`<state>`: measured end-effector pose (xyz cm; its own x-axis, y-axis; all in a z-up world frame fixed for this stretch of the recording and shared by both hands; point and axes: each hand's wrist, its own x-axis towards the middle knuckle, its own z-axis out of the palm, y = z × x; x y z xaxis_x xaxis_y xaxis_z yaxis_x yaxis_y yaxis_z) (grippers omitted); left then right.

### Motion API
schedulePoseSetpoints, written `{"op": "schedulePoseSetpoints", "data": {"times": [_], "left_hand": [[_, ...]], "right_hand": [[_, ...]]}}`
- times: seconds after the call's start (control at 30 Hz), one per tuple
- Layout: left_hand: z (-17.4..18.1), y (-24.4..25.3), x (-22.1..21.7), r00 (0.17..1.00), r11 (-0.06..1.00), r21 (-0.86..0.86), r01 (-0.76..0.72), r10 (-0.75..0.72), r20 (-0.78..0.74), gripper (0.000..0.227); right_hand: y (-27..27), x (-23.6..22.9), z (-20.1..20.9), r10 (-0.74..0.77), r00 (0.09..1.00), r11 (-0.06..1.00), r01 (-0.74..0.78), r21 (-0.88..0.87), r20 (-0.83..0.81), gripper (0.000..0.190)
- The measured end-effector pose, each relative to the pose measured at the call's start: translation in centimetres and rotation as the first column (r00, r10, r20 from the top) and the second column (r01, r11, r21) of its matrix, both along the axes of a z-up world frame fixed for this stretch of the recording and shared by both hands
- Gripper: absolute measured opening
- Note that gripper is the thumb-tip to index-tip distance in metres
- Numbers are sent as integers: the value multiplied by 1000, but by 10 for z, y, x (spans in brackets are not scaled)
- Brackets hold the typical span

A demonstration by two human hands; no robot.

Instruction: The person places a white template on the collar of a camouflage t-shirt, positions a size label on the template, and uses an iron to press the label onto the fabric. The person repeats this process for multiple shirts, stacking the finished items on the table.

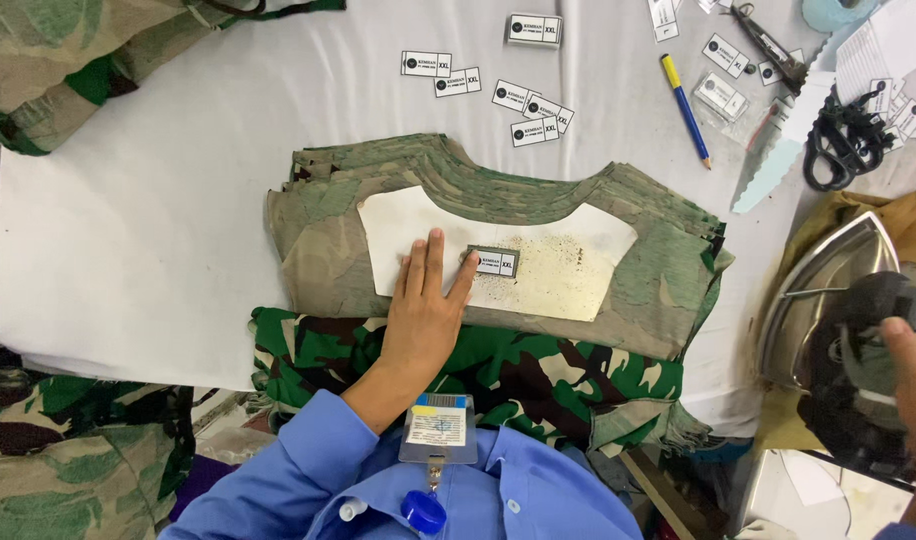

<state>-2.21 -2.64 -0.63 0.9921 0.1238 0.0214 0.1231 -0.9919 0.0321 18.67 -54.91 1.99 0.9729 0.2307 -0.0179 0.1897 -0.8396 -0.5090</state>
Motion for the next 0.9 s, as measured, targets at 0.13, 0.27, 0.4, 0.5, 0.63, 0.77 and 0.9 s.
{"op": "schedulePoseSetpoints", "data": {"times": [0.13,0.27,0.4,0.5,0.63,0.77,0.9], "left_hand": [[2,-1,-1,1000,1000,-17,3,-3,25,56],[3,-1,0,1000,1000,-18,10,-10,30,54],[5,-1,0,999,1000,15,6,-7,44,57],[9,2,4,998,998,-59,-4,8,61,52],[18,10,2,991,971,-234,-50,77,106,51],[23,21,5,991,872,-484,-75,118,59,49],[30,37,9,995,811,-582,-65,97,24,53]], "right_hand": [[111,-14,66,5,991,998,-13,-61,-135,35],[236,-3,110,-12,863,878,-232,-418,-505,39],[299,-21,103,470,721,720,-647,-252,-509,69],[310,-33,86,837,531,441,-798,-411,-133,52],[320,-41,81,799,557,415,-783,-464,-226,52],[337,-53,98,798,574,465,-780,-420,-184,41],[332,-54,89,732,654,563,-739,-372,-192,42]]}}
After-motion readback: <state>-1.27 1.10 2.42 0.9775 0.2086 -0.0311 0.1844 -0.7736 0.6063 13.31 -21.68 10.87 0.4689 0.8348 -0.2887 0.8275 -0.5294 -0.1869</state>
